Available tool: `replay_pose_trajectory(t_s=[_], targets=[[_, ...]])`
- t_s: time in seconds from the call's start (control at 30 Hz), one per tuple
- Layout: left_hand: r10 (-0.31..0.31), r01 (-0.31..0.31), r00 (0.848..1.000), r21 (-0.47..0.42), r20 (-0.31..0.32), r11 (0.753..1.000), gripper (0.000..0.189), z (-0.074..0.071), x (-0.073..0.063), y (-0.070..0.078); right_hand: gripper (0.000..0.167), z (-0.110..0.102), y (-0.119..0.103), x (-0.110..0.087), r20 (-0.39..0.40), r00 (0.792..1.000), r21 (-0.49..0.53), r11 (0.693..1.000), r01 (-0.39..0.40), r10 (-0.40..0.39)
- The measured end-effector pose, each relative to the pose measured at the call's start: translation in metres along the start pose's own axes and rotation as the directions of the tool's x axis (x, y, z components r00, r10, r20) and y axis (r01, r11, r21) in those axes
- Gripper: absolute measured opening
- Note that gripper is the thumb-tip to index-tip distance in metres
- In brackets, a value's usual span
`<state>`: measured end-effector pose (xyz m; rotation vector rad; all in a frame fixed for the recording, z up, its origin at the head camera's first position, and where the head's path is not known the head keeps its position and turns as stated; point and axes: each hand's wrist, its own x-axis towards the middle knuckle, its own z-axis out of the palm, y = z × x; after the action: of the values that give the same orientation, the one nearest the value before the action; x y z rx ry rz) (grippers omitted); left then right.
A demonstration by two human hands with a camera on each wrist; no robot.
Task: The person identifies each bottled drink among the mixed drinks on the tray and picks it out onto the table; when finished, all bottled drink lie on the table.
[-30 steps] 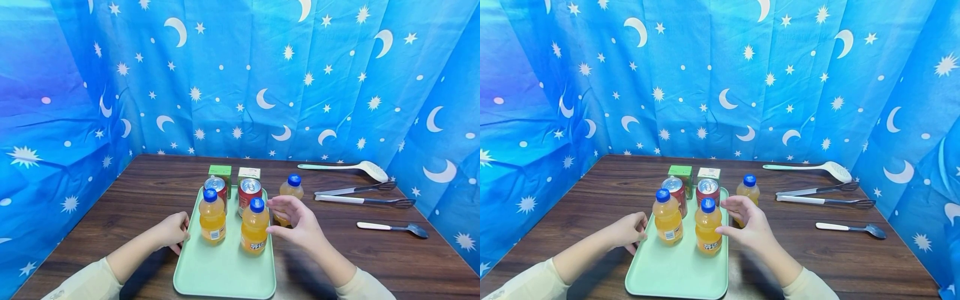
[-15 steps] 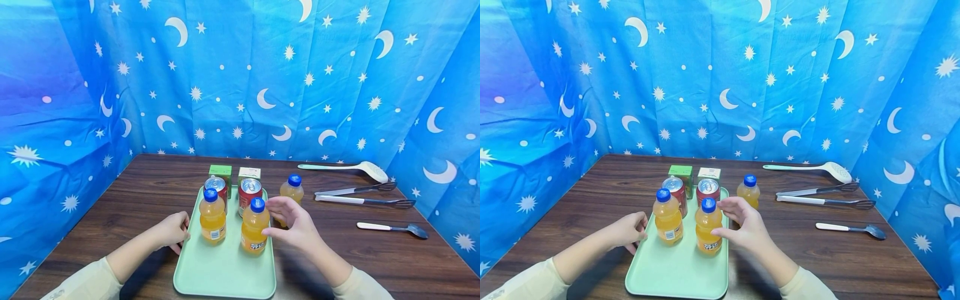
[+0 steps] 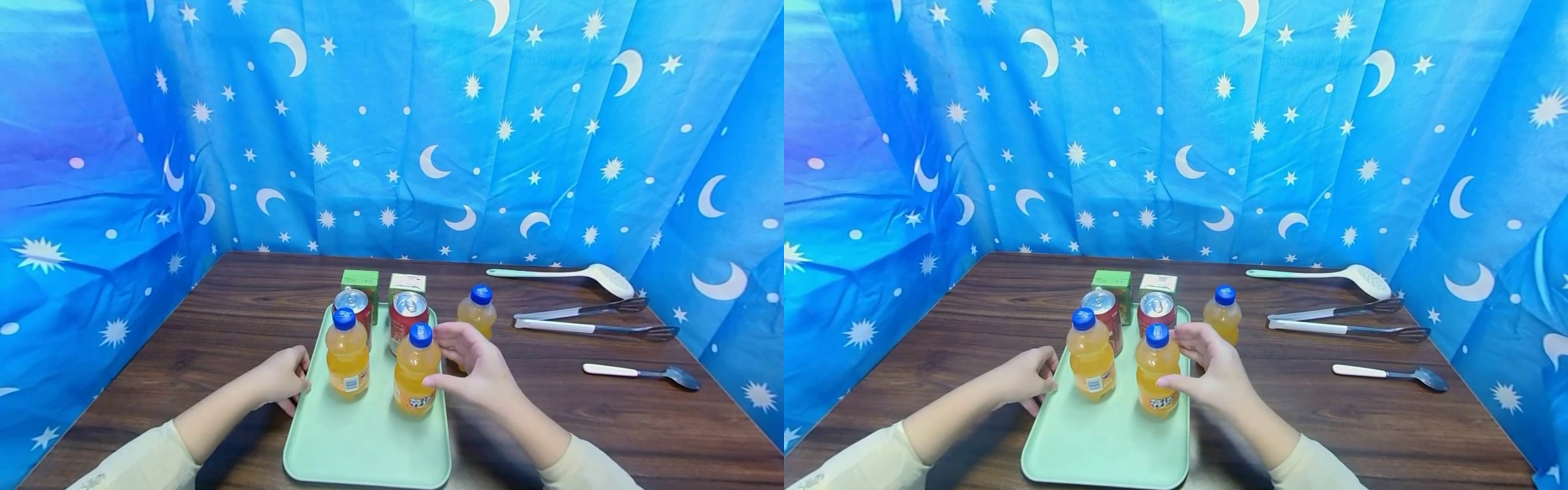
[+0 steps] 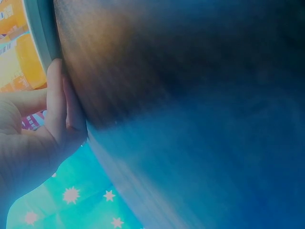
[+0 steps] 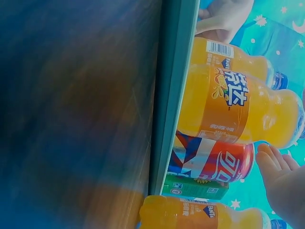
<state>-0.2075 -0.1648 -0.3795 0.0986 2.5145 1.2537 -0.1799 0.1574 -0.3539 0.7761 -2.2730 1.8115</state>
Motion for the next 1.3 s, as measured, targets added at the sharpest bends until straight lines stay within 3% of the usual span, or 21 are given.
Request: replay_pose_trajectory(t_s=[0.57,1.3], targets=[[-0.008,0.008,1.0,0.007,-0.007,1.0,0.022,0.0004,0.0013,-0.0016,0.065,0.0051,0.0008,0.0017,0.003,0.997,-0.044,0.996,-0.073,0.073],[-0.007,0.007,1.0,0.005,-0.004,1.0,0.022,0.0004,0.0007,-0.0015,0.06,0.0085,0.0002,0.0033,0.045,0.997,-0.067,0.996,-0.065,0.068]])
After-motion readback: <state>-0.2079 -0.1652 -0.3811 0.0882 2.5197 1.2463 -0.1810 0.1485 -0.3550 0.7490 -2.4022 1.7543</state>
